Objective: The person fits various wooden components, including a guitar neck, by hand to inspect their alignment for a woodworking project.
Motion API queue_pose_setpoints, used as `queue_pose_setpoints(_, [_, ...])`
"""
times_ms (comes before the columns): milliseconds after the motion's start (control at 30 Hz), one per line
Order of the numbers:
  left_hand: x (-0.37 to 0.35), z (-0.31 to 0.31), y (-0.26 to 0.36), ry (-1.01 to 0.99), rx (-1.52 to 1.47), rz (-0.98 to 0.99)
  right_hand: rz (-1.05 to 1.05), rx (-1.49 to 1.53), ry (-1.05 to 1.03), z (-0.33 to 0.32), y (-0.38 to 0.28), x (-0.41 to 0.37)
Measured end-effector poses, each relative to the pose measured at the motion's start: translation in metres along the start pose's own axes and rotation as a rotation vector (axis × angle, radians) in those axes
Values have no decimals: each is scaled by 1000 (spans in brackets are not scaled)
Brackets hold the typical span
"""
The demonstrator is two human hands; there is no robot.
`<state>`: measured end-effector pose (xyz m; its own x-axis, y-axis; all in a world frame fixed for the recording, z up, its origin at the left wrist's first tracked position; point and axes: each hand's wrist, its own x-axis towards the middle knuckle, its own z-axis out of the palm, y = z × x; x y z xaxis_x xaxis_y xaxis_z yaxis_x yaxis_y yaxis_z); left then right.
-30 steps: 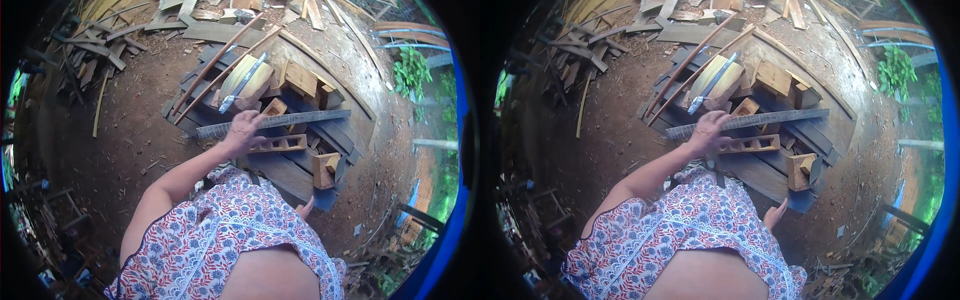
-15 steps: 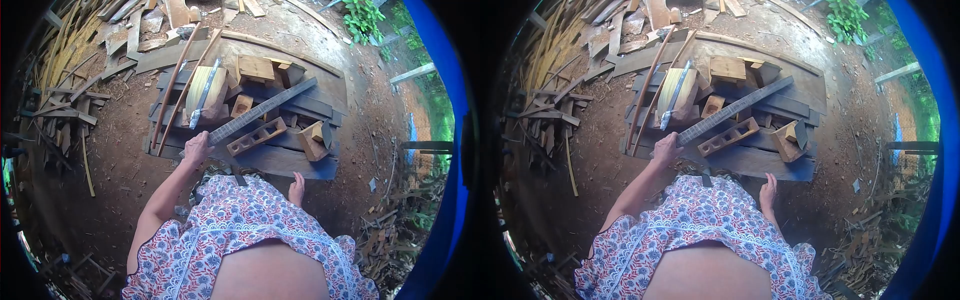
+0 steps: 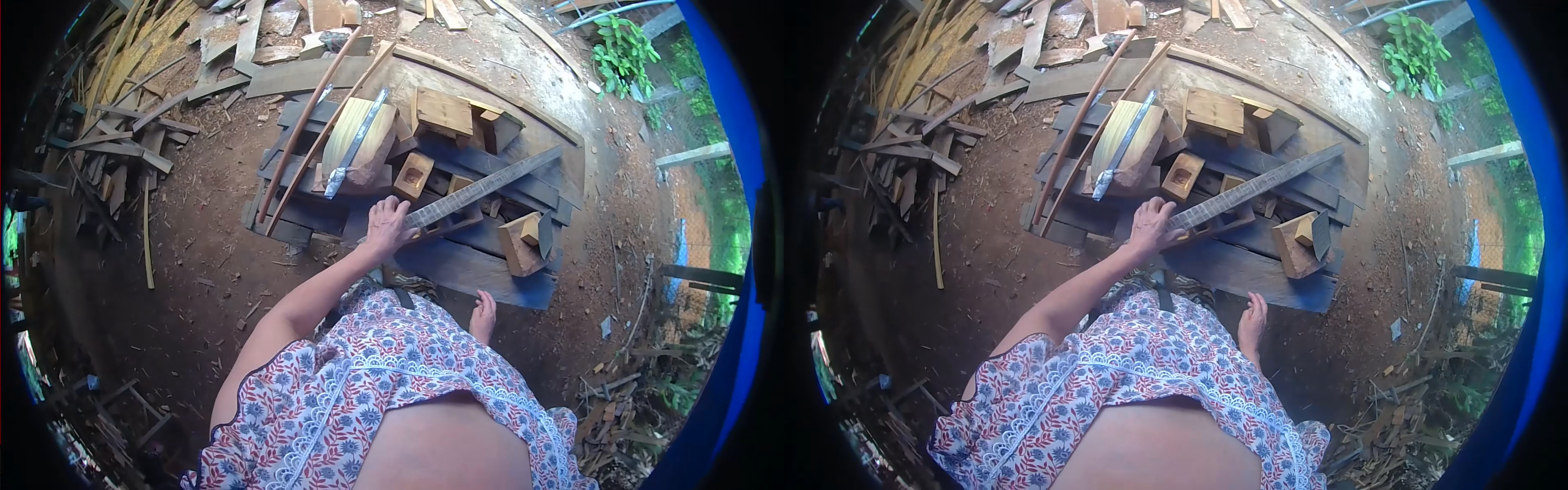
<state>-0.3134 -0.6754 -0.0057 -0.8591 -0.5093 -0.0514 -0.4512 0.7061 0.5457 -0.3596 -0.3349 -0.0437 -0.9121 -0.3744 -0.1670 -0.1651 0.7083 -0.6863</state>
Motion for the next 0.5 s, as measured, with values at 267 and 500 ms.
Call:
queue_pose_setpoints(267, [49,-60,-74,462,145,-293,85,74,0,-6,12,-17])
queue_pose_setpoints(500, [100,-44,-52,522,-2,-52,112,89,4,2,20,-17])
